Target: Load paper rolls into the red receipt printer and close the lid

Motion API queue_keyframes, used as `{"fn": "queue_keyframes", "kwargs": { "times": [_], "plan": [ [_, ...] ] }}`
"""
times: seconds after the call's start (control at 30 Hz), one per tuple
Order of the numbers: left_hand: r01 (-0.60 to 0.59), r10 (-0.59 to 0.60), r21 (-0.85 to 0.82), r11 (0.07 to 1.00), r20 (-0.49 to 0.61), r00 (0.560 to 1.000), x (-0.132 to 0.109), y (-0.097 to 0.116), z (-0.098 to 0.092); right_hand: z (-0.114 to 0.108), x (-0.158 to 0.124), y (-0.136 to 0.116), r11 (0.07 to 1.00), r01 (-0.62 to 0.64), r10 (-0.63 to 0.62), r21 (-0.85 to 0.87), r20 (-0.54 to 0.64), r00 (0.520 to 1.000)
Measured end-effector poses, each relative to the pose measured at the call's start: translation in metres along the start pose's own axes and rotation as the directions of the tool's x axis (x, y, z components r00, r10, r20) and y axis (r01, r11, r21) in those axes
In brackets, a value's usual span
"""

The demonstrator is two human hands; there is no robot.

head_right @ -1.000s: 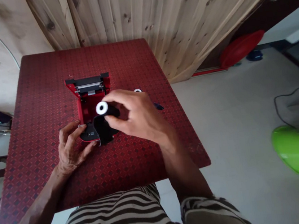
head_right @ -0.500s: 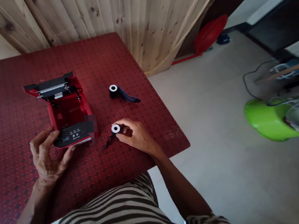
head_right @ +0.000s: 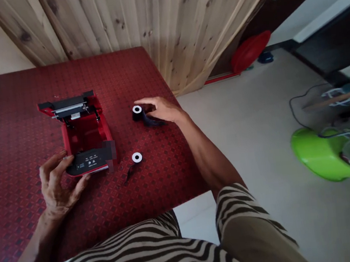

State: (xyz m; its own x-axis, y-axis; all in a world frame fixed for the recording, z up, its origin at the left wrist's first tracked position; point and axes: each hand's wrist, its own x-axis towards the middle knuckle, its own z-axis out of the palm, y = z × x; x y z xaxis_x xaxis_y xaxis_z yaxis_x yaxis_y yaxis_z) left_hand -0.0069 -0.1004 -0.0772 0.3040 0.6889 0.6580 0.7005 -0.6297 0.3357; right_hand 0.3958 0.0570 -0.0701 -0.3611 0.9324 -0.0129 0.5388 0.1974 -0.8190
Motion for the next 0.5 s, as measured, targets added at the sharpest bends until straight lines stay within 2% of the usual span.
{"fn": "queue_keyframes", "kwargs": {
  "times": [0.13, 0.23, 0.3, 0.4, 0.5],
  "plan": [
    [-0.009, 0.008, -0.002, 1.0, -0.012, 1.0, 0.0, 0.0, 0.001, 0.017, 0.004, -0.001, 0.996, 0.068, -0.071, 0.065, 0.034, 0.997],
    [-0.003, 0.003, -0.011, 1.0, -0.006, 1.0, 0.0, 0.0, 0.001, 0.021, 0.002, -0.005, 0.994, 0.057, -0.054, 0.092, -0.026, 0.998],
    [-0.003, 0.003, -0.014, 1.0, 0.002, 1.0, -0.001, 0.001, 0.0, 0.019, -0.005, -0.018, 0.994, 0.08, -0.075, 0.08, -0.063, 0.995],
    [0.009, -0.008, -0.028, 1.0, 0.019, 1.0, -0.001, 0.004, 0.0, 0.009, -0.025, -0.065, 0.979, 0.202, -0.202, 0.001, -0.036, 0.979],
    [0.023, -0.023, -0.033, 0.999, 0.024, 0.999, -0.001, 0.006, 0.0, 0.007, -0.044, -0.133, 0.92, 0.358, -0.347, -0.16, 0.089, 0.933]
  ]
}}
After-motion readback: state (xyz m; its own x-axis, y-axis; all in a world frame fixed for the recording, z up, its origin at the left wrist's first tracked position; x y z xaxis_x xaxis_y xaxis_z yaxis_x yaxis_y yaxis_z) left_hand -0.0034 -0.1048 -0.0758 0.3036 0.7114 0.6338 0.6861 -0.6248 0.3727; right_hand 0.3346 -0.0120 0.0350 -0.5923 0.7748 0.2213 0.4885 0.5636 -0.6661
